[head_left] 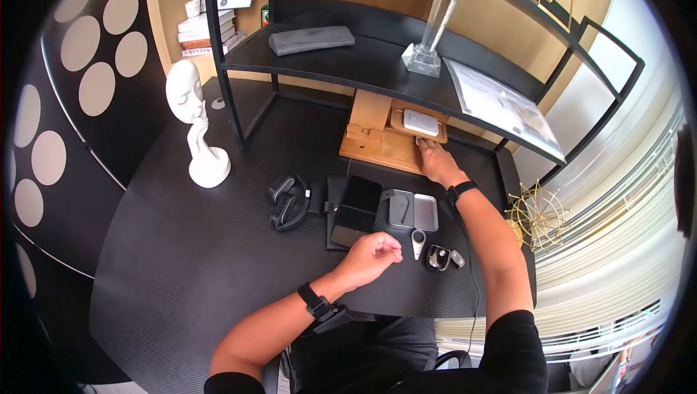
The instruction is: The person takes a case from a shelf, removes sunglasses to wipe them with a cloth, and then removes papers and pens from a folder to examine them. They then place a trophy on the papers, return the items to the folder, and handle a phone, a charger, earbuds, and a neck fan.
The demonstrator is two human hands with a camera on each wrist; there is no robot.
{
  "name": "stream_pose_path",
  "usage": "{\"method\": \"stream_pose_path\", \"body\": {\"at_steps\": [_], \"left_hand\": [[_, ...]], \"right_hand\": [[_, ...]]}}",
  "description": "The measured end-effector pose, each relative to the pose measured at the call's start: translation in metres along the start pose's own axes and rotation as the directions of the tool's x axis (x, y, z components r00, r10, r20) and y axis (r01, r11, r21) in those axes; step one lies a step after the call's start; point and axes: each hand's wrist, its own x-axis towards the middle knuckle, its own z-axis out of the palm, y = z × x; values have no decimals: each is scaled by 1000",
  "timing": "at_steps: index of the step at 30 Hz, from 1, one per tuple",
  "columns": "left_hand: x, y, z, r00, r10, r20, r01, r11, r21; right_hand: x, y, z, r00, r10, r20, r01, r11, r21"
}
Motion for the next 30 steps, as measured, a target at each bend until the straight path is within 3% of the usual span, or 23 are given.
{"method": "stream_pose_path", "body": {"at_steps": [5,8,11,12,16,19,25,29,30], "left_hand": [[1,-3,-1,1000,9,-2,-9,1000,20],[0,0,-1,1000,5,1,-5,1000,22],[-1,4,-1,1000,1,4,-1,1000,30],[-1,4,-1,1000,-1,5,1,999,33],[-1,5,0,999,-50,-10,49,998,-43],[-1,8,1,998,-68,-7,67,997,-45],[-2,12,2,996,-88,-7,88,994,-58],[-3,15,2,996,-94,-5,93,994,-58],[-3,15,2,996,-93,-3,93,994,-54]], "right_hand": [[-10,-1,-3,994,-33,-107,35,999,13],[-28,0,-25,999,-34,23,35,999,-5],[-73,-16,-69,1000,-10,6,10,999,37],[-90,-15,-77,997,-57,-53,63,993,105],[-165,-33,-116,994,-54,95,27,962,271],[-208,-42,-112,978,-102,182,27,927,375],[-239,-53,-95,995,-97,-6,88,872,482],[-245,-55,-83,984,-160,-76,177,865,469],[-247,-59,-84,990,-139,-25,134,869,477]]}}
